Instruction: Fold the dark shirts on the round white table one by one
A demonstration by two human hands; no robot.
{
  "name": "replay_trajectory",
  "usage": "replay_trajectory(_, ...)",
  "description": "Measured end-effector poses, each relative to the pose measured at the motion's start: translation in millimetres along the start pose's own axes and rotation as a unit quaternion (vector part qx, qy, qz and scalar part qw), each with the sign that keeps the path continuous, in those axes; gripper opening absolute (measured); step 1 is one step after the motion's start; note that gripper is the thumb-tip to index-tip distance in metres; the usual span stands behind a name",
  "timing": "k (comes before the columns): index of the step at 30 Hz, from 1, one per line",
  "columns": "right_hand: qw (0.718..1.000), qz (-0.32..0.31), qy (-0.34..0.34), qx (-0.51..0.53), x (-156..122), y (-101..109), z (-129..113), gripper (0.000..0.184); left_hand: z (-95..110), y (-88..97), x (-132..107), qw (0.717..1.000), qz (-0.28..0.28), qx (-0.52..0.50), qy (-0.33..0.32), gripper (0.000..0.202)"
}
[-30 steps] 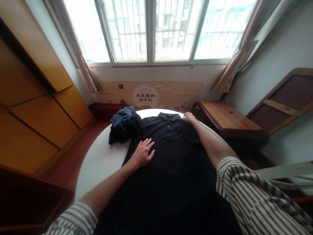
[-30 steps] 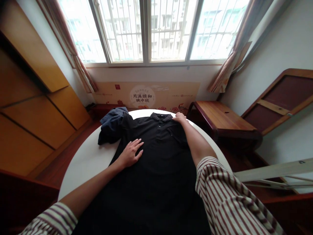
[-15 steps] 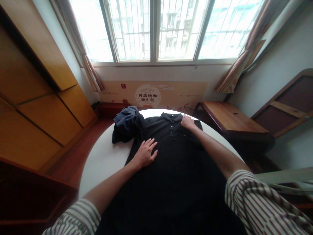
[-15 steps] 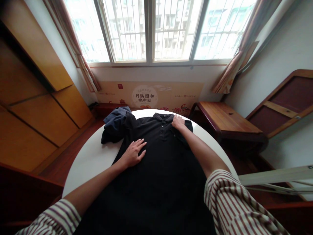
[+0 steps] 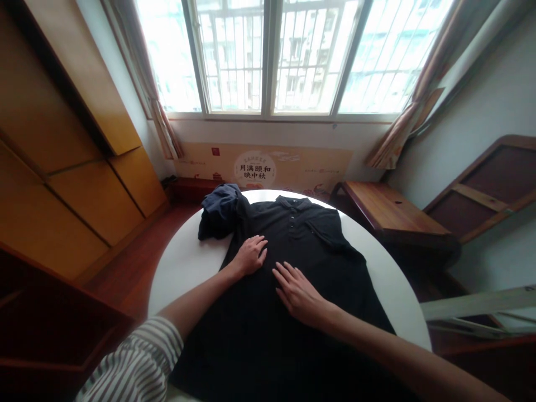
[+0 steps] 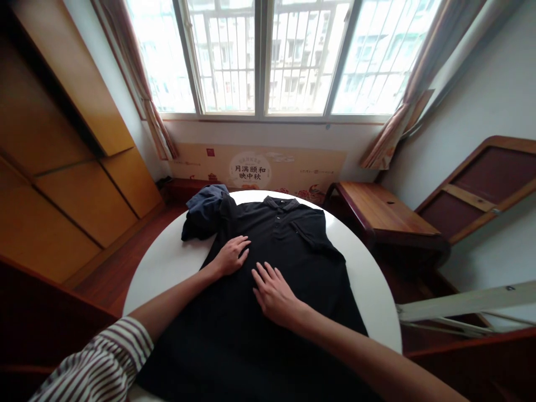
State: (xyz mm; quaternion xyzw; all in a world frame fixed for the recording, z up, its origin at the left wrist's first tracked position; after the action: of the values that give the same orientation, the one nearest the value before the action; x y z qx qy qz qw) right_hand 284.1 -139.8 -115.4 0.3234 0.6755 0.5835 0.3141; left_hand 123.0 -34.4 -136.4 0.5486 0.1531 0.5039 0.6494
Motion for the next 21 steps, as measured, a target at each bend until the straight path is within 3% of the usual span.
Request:
replay_trajectory(3,0.998,-0.029,0.018,0.056,-28.8,-0.7,-20.4,0.068,-4.6,14.4,4.4,0.999,0.039,0.002,0.012,0.034)
replay_trajectory(5,0.994,-0.041,0.047,0.085,-47.7,-2.4,-34.7,0.076,-11.2,34.9,14.8,0.996,0.071,0.035,0.045,0.034)
replay_trajectory(8,0.984,-0.058,0.122,0.12,-72.6,-9.4,-59.6,0.088,-27.4,74.4,43.0,0.974,0.116,0.114,0.158,0.034)
replay_trajectory(11,0.969,-0.061,0.201,0.132,-86.6,-18.5,-81.4,0.094,-43.3,100.5,76.8,0.938,0.096,0.159,0.293,0.046)
replay_trajectory(15,0.963,-0.05,0.232,0.13,-89.6,-22.6,-92.0,0.093,-47.7,103.9,108.7,0.92,0.068,0.174,0.345,0.066)
replay_trajectory(18,0.964,-0.051,0.22,0.142,-89.8,-19.4,-91.9,0.09,-45.8,96.5,117.0,0.923,0.051,0.174,0.338,0.054)
replay_trajectory(21,0.965,-0.05,0.216,0.142,-90.7,-17.0,-92.0,0.09,-39.5,88.5,119.6,0.945,0.023,0.157,0.287,0.042)
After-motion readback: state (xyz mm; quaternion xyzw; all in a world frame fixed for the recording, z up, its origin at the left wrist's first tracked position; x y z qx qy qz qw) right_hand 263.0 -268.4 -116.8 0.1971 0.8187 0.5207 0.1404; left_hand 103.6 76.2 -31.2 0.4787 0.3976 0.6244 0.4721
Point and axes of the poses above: each hand's wrist, its own x-axis towards the middle knuckle, its own y-axis out of the back of the hand, z = x × y, the point moved 4 cm from there along x, towards the middle knuckle, and after that the axes turned 4 degrees about -x, right-handed, at the moved point
